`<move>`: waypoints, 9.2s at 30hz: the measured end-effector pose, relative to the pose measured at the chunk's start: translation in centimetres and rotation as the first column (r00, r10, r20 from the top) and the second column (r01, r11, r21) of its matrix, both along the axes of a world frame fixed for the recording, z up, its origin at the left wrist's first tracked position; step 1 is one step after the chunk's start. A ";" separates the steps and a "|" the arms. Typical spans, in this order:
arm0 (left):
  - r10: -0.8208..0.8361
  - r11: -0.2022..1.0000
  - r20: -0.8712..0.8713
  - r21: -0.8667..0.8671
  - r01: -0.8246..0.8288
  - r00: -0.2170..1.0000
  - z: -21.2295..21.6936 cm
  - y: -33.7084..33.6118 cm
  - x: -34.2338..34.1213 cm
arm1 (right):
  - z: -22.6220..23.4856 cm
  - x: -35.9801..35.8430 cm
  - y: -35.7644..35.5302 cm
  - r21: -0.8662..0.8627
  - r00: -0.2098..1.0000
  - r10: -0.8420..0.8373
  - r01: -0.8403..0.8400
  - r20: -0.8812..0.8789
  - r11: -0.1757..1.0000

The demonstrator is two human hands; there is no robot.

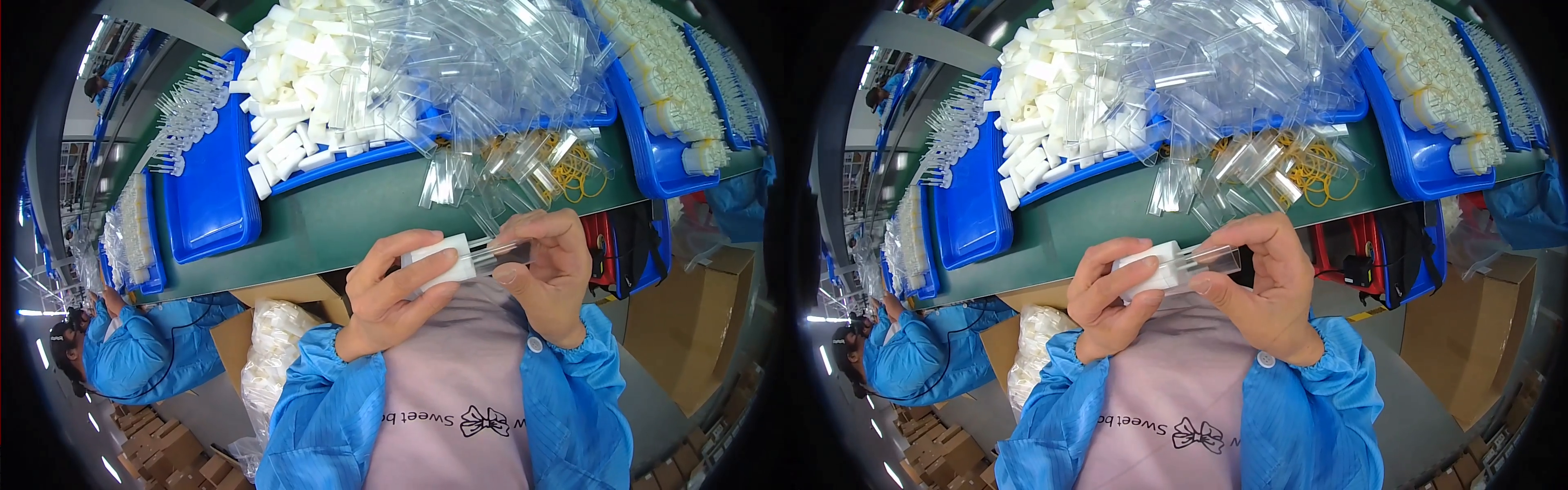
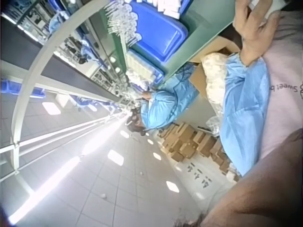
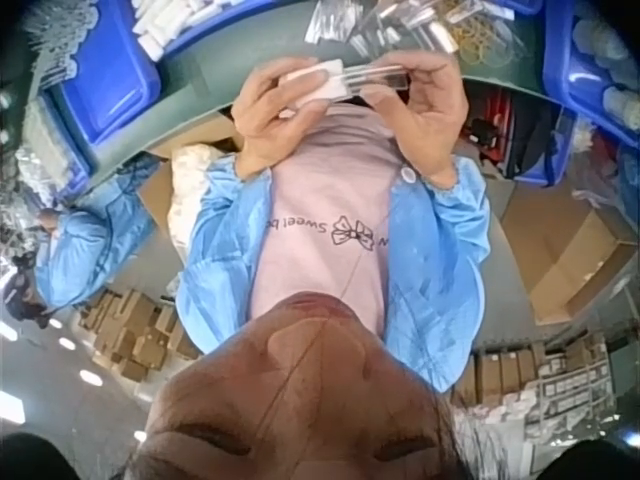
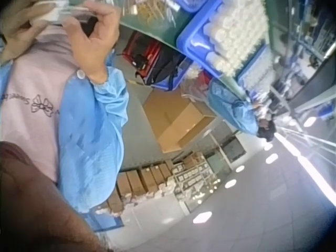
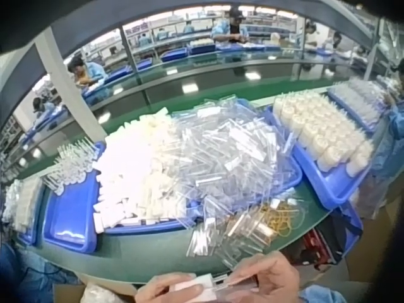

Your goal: The person fits foam blocks onto the prongs of a plastic base, slides clear plastic sleeves over them, secures the assembly with a rubber band, and places it onto a tray.

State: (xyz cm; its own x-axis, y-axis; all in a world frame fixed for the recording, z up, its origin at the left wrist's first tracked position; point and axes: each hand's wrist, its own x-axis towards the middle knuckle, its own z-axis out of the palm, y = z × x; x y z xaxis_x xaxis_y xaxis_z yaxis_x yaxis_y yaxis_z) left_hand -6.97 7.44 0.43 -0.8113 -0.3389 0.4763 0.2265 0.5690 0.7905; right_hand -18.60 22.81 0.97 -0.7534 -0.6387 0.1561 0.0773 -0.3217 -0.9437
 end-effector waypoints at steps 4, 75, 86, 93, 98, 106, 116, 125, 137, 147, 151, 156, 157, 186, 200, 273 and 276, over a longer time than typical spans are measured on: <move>0.001 1.000 -0.035 -0.007 -0.001 0.999 -0.1 0.1 0.1 | -0.5 -0.5 0.2 0.004 0.990 0.085 -0.086 0.111 0.996; -0.503 -0.160 -0.062 0.987 -0.022 0.862 0.2 0.0 -0.9 | 3.4 -3.9 -2.8 0.452 0.403 0.431 -0.048 -0.807 0.891; -0.533 -0.322 -0.221 0.946 0.045 0.817 0.1 -0.2 -1.1 | 4.2 -4.4 -2.5 0.492 0.632 0.482 -0.178 -0.607 0.853; -0.497 -0.271 -0.249 0.955 0.124 0.831 -1.0 0.0 -0.3 | 3.7 -3.9 -2.6 0.460 0.591 0.450 -0.147 -0.669 0.876; -0.497 -0.078 -0.086 0.995 0.055 0.863 -0.3 -0.4 -0.5 | 3.4 -3.5 -2.8 0.386 0.639 0.352 -0.093 -0.684 0.918; -0.001 0.436 0.046 0.899 -0.041 0.999 0.7 -2.9 1.7 | 2.8 -4.6 -0.8 0.519 0.463 0.397 0.172 -0.793 0.837; -0.013 0.080 -0.112 0.990 0.113 0.994 0.6 -2.3 2.0 | -1.0 -2.0 -0.3 0.573 0.345 0.457 0.481 -0.820 0.664; 0.055 0.721 -0.011 0.692 -0.032 0.998 -0.3 -1.4 1.8 | 1.6 -2.6 0.9 0.444 0.484 0.269 0.294 -0.833 0.847; -0.109 0.801 0.038 0.595 0.065 0.993 0.1 -0.8 1.4 | 3.3 -2.5 0.3 0.173 0.929 0.064 0.000 -0.364 0.985; -0.110 0.879 0.043 0.471 0.077 0.993 0.3 -0.7 1.5 | 2.6 -1.5 0.0 0.088 0.908 0.018 0.021 -0.419 0.996; -0.105 0.879 0.024 0.469 0.082 0.994 0.4 -0.7 1.6 | 2.7 -1.3 -0.2 0.120 0.842 0.045 0.023 -0.537 0.993; -0.108 0.879 -0.010 0.466 0.100 0.994 0.5 -0.9 1.7 | 3.2 -1.8 -0.5 -0.111 0.811 -0.068 0.004 -0.581 0.994; -0.106 0.879 -0.010 0.467 0.098 0.994 0.5 -0.9 1.7 | 3.4 -1.9 -0.4 -0.080 0.818 -0.057 0.013 -0.572 0.997; -0.022 0.942 0.040 0.337 0.008 0.999 1.1 -1.3 1.8 | 3.2 -1.0 -0.6 0.163 0.825 0.135 -0.053 -0.548 0.985; -0.012 0.997 0.049 0.072 0.009 0.999 2.6 -1.1 1.6 | 3.2 -0.8 -0.3 0.154 0.915 0.121 -0.065 -0.385 0.986; -0.220 0.450 -0.152 0.860 0.238 0.964 -0.7 -0.5 0.3 | 3.6 -1.1 -1.2 0.219 0.667 -0.005 0.251 -0.745 0.943; -0.131 0.389 -0.045 0.916 0.093 0.990 0.2 -0.6 0.4 | 3.3 -1.6 -2.2 0.191 0.622 0.018 0.213 -0.783 0.958</move>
State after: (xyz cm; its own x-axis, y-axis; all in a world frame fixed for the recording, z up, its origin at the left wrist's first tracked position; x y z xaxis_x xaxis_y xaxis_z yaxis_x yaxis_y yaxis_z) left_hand -6.59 6.83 0.61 -0.8838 -0.4601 -0.0845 0.1965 -0.5291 0.8255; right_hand -20.21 20.62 4.31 -0.4873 -0.6699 0.5601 -0.7313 -0.0374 -0.6810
